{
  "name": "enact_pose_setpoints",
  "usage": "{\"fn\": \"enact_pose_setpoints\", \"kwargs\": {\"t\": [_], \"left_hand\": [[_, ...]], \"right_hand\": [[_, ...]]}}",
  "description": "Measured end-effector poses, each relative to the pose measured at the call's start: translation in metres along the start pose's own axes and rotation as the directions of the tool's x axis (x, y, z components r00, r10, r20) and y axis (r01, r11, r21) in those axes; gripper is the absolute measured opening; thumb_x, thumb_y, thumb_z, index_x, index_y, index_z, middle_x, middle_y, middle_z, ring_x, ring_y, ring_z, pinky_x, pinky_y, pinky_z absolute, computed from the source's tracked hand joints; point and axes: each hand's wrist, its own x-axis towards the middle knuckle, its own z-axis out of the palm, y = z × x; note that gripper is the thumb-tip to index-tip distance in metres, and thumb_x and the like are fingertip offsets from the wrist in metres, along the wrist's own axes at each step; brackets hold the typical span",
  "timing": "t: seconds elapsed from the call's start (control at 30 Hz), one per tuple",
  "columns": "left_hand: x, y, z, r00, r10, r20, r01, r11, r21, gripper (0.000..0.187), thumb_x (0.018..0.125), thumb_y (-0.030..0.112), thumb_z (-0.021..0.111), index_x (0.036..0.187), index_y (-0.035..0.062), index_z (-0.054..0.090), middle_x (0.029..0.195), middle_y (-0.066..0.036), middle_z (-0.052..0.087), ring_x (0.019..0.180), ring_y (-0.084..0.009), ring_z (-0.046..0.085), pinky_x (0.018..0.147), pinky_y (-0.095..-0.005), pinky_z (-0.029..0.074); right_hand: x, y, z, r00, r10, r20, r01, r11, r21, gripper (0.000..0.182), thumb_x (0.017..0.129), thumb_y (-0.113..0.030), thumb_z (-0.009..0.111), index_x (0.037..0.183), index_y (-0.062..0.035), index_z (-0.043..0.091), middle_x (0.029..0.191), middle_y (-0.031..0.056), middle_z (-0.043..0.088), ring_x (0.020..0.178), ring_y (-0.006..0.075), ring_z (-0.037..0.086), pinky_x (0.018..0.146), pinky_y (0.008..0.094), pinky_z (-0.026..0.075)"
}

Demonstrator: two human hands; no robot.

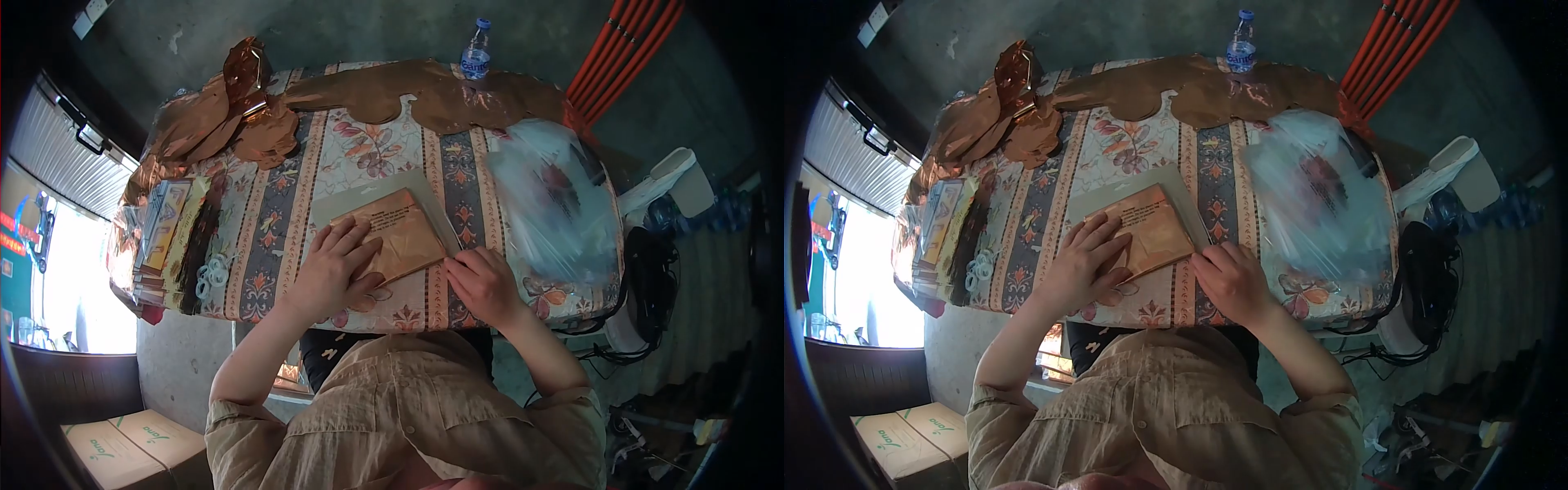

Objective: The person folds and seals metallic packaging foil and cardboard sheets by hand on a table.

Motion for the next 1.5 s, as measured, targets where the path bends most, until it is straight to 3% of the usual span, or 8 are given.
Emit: {"fn": "enact_pose_setpoints", "kwargs": {"t": [0.7, 0.8, 0.93, 1.07, 1.3, 1.5], "left_hand": [[-0.001, 0.000, 0.002, 0.999, -0.024, 0.028, 0.024, 1.000, 0.007, 0.054, 0.084, 0.032, 0.069, 0.132, 0.0111, 0.056, 0.146, -0.013, 0.044, 0.140, -0.0323, 0.032, 0.116, -0.0476, 0.023], [-0.001, -0.002, 0.003, 1.000, 0.008, -0.007, -0.008, 1.000, 0.007, 0.051, 0.086, 0.036, 0.065, 0.129, 0.0096, 0.057, 0.143, -0.015, 0.045, 0.138, -0.0334, 0.034, 0.114, -0.0488, 0.023], [0.000, -0.002, 0.002, 1.000, -0.002, 0.004, 0.002, 1.000, -0.013, 0.051, 0.087, 0.035, 0.064, 0.131, 0.0098, 0.055, 0.144, -0.015, 0.044, 0.138, -0.0335, 0.033, 0.114, -0.0487, 0.023], [-0.001, -0.004, 0.004, 1.000, -0.017, 0.022, 0.017, 1.000, -0.023, 0.052, 0.090, 0.036, 0.061, 0.134, 0.0101, 0.052, 0.146, -0.016, 0.042, 0.140, -0.0339, 0.030, 0.116, -0.0487, 0.020], [-0.001, -0.003, 0.003, 0.999, -0.026, 0.039, 0.027, 0.999, -0.020, 0.057, 0.089, 0.041, 0.061, 0.136, 0.0099, 0.051, 0.149, -0.017, 0.038, 0.143, -0.0345, 0.026, 0.118, -0.0488, 0.016], [-0.001, -0.002, 0.003, 0.999, -0.025, 0.042, 0.025, 1.000, 0.002, 0.063, 0.083, 0.038, 0.067, 0.138, 0.0116, 0.050, 0.148, -0.017, 0.039, 0.142, -0.0361, 0.028, 0.117, -0.0502, 0.018]], "right_hand": [[0.004, -0.004, -0.003, 0.999, 0.016, 0.042, -0.015, 0.999, -0.031, 0.027, 0.076, -0.006, 0.072, 0.102, -0.0004, 0.066, 0.088, 0.0074, 0.058, 0.081, 0.0259, 0.059, 0.071, 0.0370, 0.049], [0.007, -0.003, -0.001, 0.997, 0.060, 0.041, -0.062, 0.997, 0.052, 0.026, 0.077, -0.007, 0.073, 0.102, -0.0013, 0.067, 0.086, 0.0079, 0.057, 0.078, 0.0264, 0.059, 0.069, 0.0377, 0.048], [0.012, 0.001, 0.007, 0.998, 0.060, -0.003, -0.060, 0.997, 0.056, 0.014, 0.076, -0.011, 0.074, 0.083, -0.0045, 0.064, 0.078, 0.0065, 0.052, 0.073, 0.0245, 0.058, 0.064, 0.0374, 0.048], [0.014, -0.003, 0.012, 1.000, 0.026, -0.012, -0.027, 0.999, -0.045, 0.022, 0.073, -0.013, 0.076, 0.069, -0.0070, 0.055, 0.075, 0.0064, 0.049, 0.071, 0.0244, 0.057, 0.062, 0.0379, 0.047], [0.016, -0.005, 0.009, 1.000, 0.007, 0.002, -0.007, 0.998, -0.055, 0.016, 0.073, -0.009, 0.075, 0.073, -0.0057, 0.059, 0.073, 0.0056, 0.049, 0.068, 0.0252, 0.057, 0.062, 0.0389, 0.046], [0.015, -0.007, 0.010, 1.000, 0.004, -0.023, -0.006, 0.997, -0.083, 0.017, 0.074, -0.009, 0.074, 0.087, -0.0039, 0.065, 0.074, 0.0056, 0.050, 0.070, 0.0245, 0.058, 0.061, 0.0370, 0.047]]}}
